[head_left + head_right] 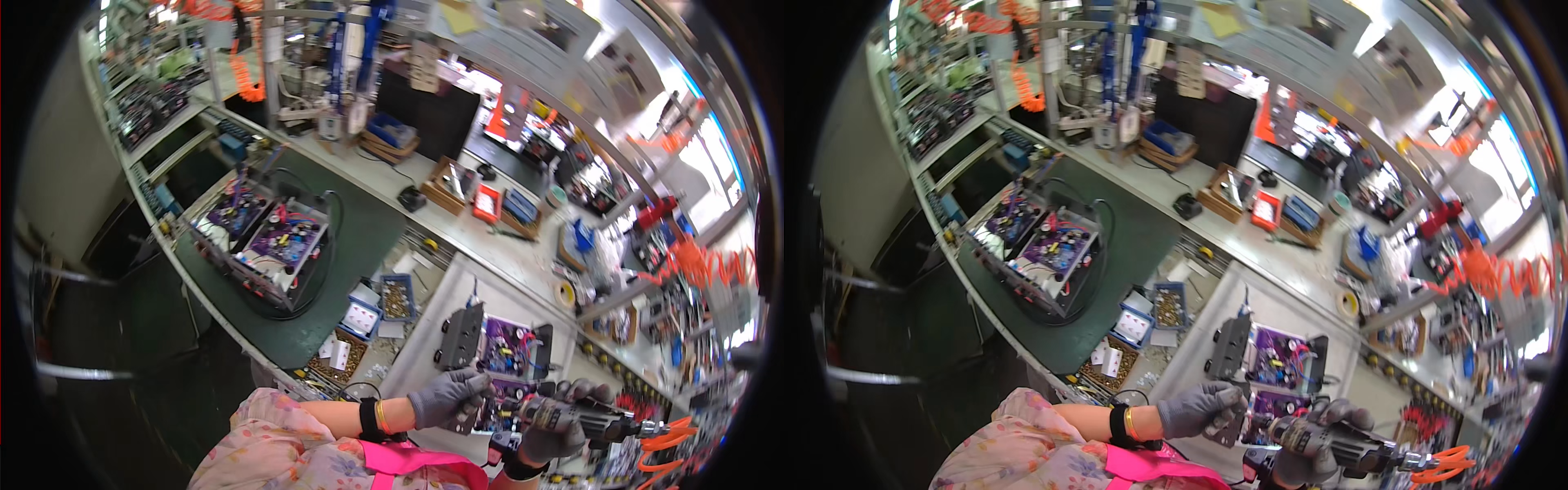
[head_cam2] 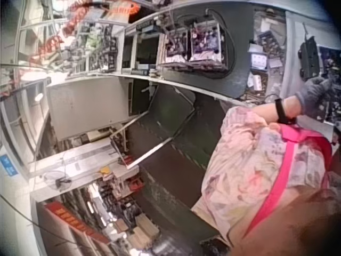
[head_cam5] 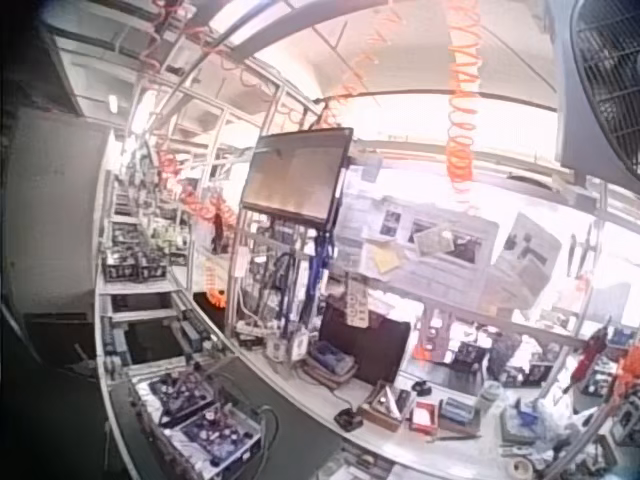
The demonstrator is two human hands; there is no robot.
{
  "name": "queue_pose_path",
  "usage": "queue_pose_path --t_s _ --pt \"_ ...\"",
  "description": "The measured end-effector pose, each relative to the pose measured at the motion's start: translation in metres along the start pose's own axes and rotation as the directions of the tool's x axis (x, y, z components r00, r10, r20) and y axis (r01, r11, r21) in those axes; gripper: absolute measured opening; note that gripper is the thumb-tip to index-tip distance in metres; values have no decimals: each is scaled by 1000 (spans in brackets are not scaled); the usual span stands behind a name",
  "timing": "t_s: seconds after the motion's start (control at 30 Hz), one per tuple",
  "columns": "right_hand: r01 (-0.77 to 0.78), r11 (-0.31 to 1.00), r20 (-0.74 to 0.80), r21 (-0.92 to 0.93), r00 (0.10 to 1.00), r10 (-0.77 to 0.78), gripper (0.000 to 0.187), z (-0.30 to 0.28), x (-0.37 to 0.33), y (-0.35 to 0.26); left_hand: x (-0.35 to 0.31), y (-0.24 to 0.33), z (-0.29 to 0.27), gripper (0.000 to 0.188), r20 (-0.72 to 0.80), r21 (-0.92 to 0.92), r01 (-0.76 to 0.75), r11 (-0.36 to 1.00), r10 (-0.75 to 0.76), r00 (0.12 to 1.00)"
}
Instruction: Assembling and testing electronic controller modules on a production line.
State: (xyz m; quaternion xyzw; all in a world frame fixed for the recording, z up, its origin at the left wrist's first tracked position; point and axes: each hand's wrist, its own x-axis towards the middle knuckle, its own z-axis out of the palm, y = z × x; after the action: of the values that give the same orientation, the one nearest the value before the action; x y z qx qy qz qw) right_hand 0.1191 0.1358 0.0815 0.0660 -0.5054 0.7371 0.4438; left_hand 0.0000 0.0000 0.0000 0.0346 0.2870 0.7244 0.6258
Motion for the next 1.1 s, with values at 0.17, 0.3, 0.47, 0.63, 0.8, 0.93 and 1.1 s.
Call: queue_pose_path --t_s 0.17,0.3,0.47,0.63,0.8,0.93,1.1 --pt "42 991 -70 -127 996 -52 64 26 16 26 -6 10 -9 29 -102 -78 0 997 -8 995" --pt "-55 995 -67 -85 997 49 64 24 16 21 -1 12 -9 28 -94 -78 22 997 -29 995" --pt "-40 994 -18 -102 999 38 64 15 20 17 8 13 -6 27 -79 -22 44 999 -45 996" --pt "64 981 -32 -183 997 -71 64 9 22 24 15 14 -3 31 -87 -5 87 996 -87 992" --pt "-13 987 29 -160 999 18 66 9 26 25 17 20 -3 39 -109 92 133 987 -122 987" --pt "-1 989 -139 -145 990 -20 75 18 25 33 23 25 -1 37 -143 -118 151 982 -167 976" --pt "-8 1000 -92 -14 996 7 65 18 35 41 29 40 -3 32 -53 -111 22 994 -28 998"
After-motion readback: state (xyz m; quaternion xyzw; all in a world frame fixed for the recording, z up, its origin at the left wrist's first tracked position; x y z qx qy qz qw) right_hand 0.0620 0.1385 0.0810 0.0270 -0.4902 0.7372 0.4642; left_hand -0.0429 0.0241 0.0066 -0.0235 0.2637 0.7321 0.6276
